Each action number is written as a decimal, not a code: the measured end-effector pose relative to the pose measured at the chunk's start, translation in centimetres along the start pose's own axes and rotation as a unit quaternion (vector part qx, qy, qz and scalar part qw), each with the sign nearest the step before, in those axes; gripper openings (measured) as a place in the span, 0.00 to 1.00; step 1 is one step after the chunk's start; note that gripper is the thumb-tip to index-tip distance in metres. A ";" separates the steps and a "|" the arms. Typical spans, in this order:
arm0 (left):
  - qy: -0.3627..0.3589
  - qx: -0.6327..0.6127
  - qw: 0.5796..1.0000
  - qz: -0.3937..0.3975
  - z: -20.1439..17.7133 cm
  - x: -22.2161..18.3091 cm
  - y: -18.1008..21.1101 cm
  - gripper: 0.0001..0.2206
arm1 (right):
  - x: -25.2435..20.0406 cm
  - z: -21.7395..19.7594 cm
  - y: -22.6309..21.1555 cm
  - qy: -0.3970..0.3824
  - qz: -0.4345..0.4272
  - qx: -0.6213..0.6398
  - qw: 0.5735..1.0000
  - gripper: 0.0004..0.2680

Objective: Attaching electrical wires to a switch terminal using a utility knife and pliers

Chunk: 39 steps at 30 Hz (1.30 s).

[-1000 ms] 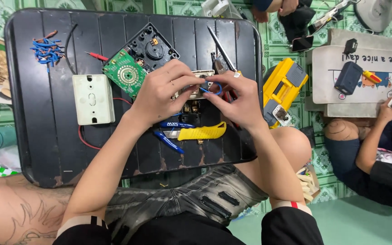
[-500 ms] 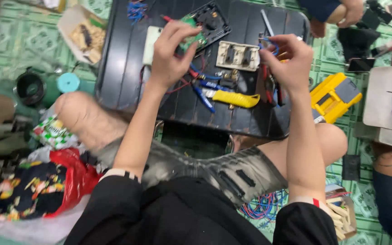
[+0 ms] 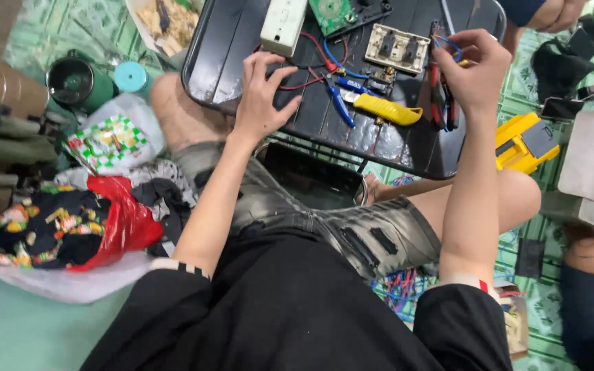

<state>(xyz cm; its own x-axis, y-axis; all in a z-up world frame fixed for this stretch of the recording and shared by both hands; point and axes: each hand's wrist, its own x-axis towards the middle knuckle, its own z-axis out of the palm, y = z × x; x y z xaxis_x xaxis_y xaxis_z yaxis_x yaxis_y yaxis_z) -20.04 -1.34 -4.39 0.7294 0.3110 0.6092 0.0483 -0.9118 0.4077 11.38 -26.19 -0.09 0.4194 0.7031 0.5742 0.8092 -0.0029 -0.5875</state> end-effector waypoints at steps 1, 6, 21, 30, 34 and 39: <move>-0.006 0.004 1.000 0.004 0.0 0.0 0.0 0.18 | 0.0 -0.2 -0.3 -0.006 0.014 -0.013 1.000 0.05; -0.006 -0.006 0.999 0.037 -0.2 0.3 0.1 0.15 | -0.4 -1.0 -1.3 -0.034 0.034 -0.050 0.998 0.06; -0.019 -0.017 0.998 -0.053 0.7 0.1 -0.2 0.16 | 1.7 -1.6 -3.9 -0.258 0.156 -0.093 0.949 0.15; -0.066 -0.012 0.997 -0.046 -0.6 1.4 1.1 0.11 | 1.9 -1.7 -4.8 -0.342 0.181 -0.139 0.911 0.15; -0.079 0.001 0.996 -0.049 -0.6 1.4 1.2 0.11 | 2.0 -2.1 -5.0 -0.350 0.184 -0.162 0.904 0.16; -0.091 0.005 0.995 -0.051 -0.6 1.4 1.4 0.12 | 2.2 -2.5 -4.6 -0.310 0.141 -0.089 0.936 0.12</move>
<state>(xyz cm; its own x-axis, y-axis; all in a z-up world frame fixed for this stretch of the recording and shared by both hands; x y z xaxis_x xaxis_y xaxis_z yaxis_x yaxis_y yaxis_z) -19.35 -2.06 -2.62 0.8313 0.3495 0.4321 0.1344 -0.8809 0.4538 9.57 -26.42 5.27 0.3514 0.9341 -0.0626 0.7811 -0.3294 -0.5305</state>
